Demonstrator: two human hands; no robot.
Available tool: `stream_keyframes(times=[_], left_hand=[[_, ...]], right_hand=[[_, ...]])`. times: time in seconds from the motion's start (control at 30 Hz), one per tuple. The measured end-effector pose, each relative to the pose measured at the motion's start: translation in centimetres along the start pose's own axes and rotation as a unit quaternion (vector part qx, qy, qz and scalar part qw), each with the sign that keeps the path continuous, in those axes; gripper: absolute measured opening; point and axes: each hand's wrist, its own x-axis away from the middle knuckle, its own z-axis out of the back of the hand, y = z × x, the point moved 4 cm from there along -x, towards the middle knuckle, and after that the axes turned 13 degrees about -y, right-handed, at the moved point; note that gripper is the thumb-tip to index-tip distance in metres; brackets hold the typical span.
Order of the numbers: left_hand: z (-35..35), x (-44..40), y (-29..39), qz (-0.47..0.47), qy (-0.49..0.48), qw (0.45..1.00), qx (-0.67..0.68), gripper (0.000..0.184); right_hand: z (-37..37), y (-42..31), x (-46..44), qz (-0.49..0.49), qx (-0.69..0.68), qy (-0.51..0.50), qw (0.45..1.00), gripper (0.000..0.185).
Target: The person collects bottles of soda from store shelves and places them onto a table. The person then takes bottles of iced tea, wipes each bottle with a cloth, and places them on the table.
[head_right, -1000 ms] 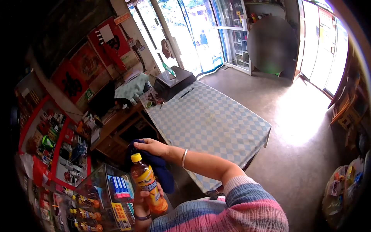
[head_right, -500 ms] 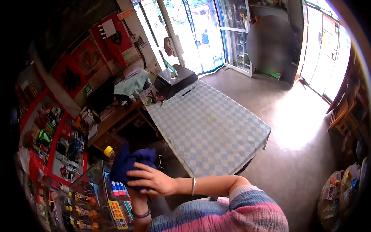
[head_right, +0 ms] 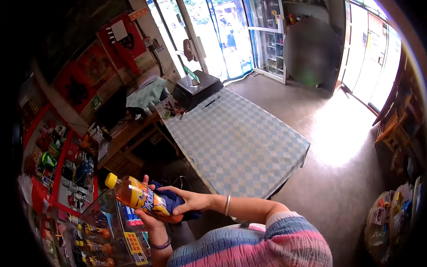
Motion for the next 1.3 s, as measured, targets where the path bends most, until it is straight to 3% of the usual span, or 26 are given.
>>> stream_keyframes(times=[0.03, 0.17, 0.2, 0.27, 0.4, 0.43, 0.53, 0.63, 0.73, 0.87, 0.93, 1.07, 1.1, 1.13, 1.17, 1.2, 1.3], left_hand=[[-0.3, -0.3, 0.3, -0.019, -0.018, 0.999, -0.024, 0.091], [2.0, 0.2, 0.1, 0.043, 0.102, 0.976, -0.186, 0.073], [2.4, 0.4, 0.4, 0.076, 0.142, 0.952, -0.26, 0.066], [1.8, 0.7, 0.2, 0.07, 0.128, 0.932, -0.332, 0.067], [2.5, 0.7, -1.6, 0.096, 0.213, 0.971, -0.042, 0.057], [3.3, 0.9, -2.0, 0.122, 0.192, 0.974, -0.014, 0.065], [2.7, 0.9, -1.6, 0.15, 0.178, 0.972, 0.015, 0.064], [2.6, 1.7, -3.2, 0.178, 0.135, 0.969, 0.105, 0.062], [0.7, 1.4, -2.8, 0.2, 0.16, 0.952, 0.168, 0.06], [-0.1, 0.8, -2.5, 0.148, 0.151, 0.963, 0.169, 0.063], [-0.3, 0.9, -2.5, 0.122, 0.161, 0.967, 0.156, 0.066], [0.1, 0.0, -1.7, 0.095, 0.251, 0.943, 0.198, 0.063], [-0.5, -0.4, -0.9, 0.07, 0.309, 0.934, 0.165, 0.06], [2.0, 0.4, -2.5, 0.072, 0.275, 0.946, 0.157, 0.063], [2.4, 0.1, -2.4, 0.061, 0.259, 0.952, 0.152, 0.063], [2.4, -0.2, -2.5, 0.052, 0.241, 0.958, 0.147, 0.064], [2.4, -0.7, -4.5, 0.029, 0.298, 0.949, 0.093, 0.07]], right_hand=[[-0.1, 0.0, 0.3, -0.004, 0.026, 0.027, 0.999, 0.086], [0.2, -0.4, -0.2, 0.046, 0.148, 0.154, 0.976, 0.078], [0.4, -0.9, 0.0, 0.031, 0.228, 0.202, 0.952, 0.08], [0.1, -2.6, 0.5, -0.003, 0.431, 0.276, 0.859, 0.08], [-1.8, -2.5, 0.3, -0.033, 0.629, 0.278, 0.725, 0.076], [-2.4, -2.4, 0.2, -0.064, 0.618, 0.265, 0.738, 0.073], [-2.6, -3.1, -0.4, -0.096, 0.639, 0.233, 0.727, 0.073], [-0.8, -4.0, -1.2, 0.055, 0.594, 0.226, 0.77, 0.074], [0.1, -6.7, -2.3, 0.127, 0.517, 0.177, 0.828, 0.063], [2.5, -5.0, -3.3, 0.15, 0.354, 0.156, 0.91, 0.059], [1.8, -3.8, -2.6, 0.121, 0.338, 0.124, 0.925, 0.056], [1.6, -2.4, 0.3, 0.1, 0.423, 0.093, 0.896, 0.05], [2.0, -1.3, 1.0, 0.087, 0.329, 0.098, 0.935, 0.05], [2.1, -0.1, 1.7, 0.073, 0.232, 0.103, 0.964, 0.05], [1.3, 0.6, 2.0, 0.043, 0.051, 0.138, 0.988, 0.052], [0.6, 1.7, 2.2, 0.065, -0.117, 0.151, 0.979, 0.054], [0.8, 6.0, 3.5, 0.022, -0.38, 0.243, 0.892, 0.058]])
